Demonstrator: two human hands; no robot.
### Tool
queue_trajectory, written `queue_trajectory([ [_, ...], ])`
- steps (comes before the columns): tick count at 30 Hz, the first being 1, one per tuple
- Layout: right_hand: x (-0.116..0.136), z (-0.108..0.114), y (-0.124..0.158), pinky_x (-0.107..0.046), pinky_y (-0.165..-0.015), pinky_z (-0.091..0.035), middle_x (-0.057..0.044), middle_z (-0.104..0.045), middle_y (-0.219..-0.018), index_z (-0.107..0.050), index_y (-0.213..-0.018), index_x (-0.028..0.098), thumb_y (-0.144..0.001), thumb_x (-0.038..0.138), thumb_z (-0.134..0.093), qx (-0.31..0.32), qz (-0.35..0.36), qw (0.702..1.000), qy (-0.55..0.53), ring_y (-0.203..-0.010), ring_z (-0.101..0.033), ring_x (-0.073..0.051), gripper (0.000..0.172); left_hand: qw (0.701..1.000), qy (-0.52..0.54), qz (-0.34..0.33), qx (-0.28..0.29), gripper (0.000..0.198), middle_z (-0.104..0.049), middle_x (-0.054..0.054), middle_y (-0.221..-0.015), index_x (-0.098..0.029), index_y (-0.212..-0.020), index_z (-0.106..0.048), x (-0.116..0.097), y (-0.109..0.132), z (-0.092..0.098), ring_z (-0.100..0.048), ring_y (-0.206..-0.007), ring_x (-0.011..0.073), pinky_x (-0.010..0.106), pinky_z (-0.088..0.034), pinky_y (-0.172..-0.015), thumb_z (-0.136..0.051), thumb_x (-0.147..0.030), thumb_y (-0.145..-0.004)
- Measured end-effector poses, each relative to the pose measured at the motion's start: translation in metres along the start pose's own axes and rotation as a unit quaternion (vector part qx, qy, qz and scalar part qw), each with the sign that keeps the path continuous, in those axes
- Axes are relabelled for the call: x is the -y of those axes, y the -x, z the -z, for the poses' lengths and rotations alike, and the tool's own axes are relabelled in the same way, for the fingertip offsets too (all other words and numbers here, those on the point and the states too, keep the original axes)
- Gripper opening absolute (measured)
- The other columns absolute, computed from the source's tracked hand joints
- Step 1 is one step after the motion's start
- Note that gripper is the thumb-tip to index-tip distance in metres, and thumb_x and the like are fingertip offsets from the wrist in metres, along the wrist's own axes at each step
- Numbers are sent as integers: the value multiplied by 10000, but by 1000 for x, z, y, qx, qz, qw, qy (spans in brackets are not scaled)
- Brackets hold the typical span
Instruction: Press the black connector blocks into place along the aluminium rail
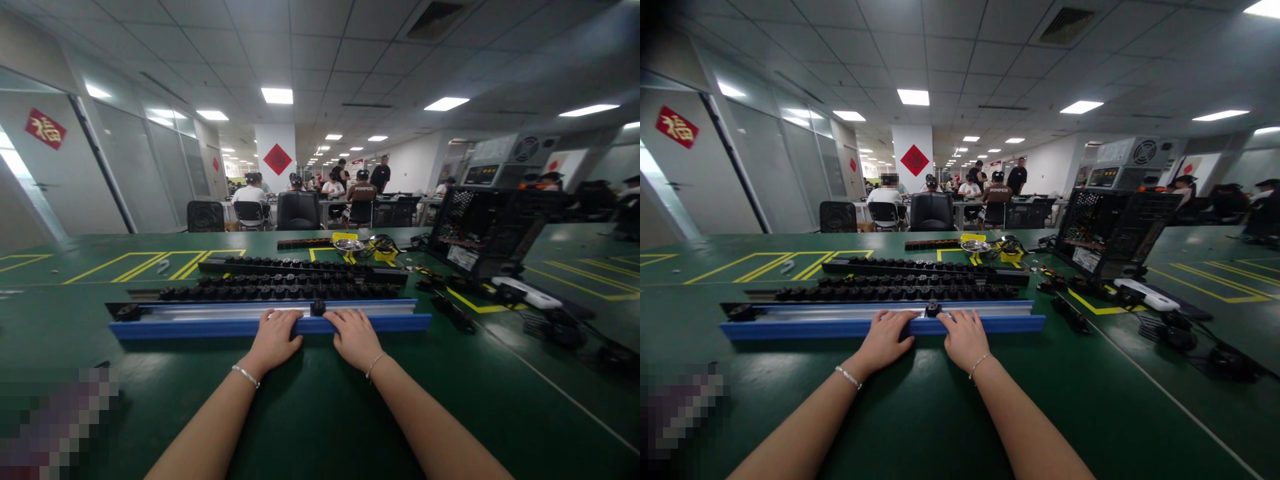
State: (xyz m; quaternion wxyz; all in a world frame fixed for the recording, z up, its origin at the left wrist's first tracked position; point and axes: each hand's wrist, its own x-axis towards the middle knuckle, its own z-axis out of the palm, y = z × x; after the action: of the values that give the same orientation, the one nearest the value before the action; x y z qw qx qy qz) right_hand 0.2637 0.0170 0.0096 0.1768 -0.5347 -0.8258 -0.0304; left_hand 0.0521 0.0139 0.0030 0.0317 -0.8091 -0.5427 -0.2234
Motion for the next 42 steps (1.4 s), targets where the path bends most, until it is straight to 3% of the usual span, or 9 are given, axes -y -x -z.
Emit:
queue_trajectory([
  [11,-7,2,1,-445,-1047,-161,-37,-534,-1247,-489,-1245,304,-772,195,-432,6,10,1000,8,-1165,-417,-206,488,1000,-18,-13,-13,355,-625,21,-1108,-265,-1124,-491,1,1,-1,-501,-1075,223,476,-86,-1081,-510,-294,-771],
  [21,-16,0,0,-416,-1030,-203,-49,-548,-1237,-505,-1241,283,-781,204,-442,5,18,1000,23,-1144,-438,-210,471,999,-36,-11,-15,294,-627,29,-1110,-257,-1106,-509,1,0,-1,-513,-1049,215,453,-194,-1043,-472,-275,-816],
  [42,-25,9,1,-386,-1014,-241,-36,-554,-1233,-511,-1230,271,-788,215,-442,16,30,999,18,-1132,-454,-196,451,998,-39,-22,-43,297,-640,16,-1090,-267,-1099,-514,3,1,-5,-531,-1034,212,476,-186,-1053,-492,-278,-803],
])
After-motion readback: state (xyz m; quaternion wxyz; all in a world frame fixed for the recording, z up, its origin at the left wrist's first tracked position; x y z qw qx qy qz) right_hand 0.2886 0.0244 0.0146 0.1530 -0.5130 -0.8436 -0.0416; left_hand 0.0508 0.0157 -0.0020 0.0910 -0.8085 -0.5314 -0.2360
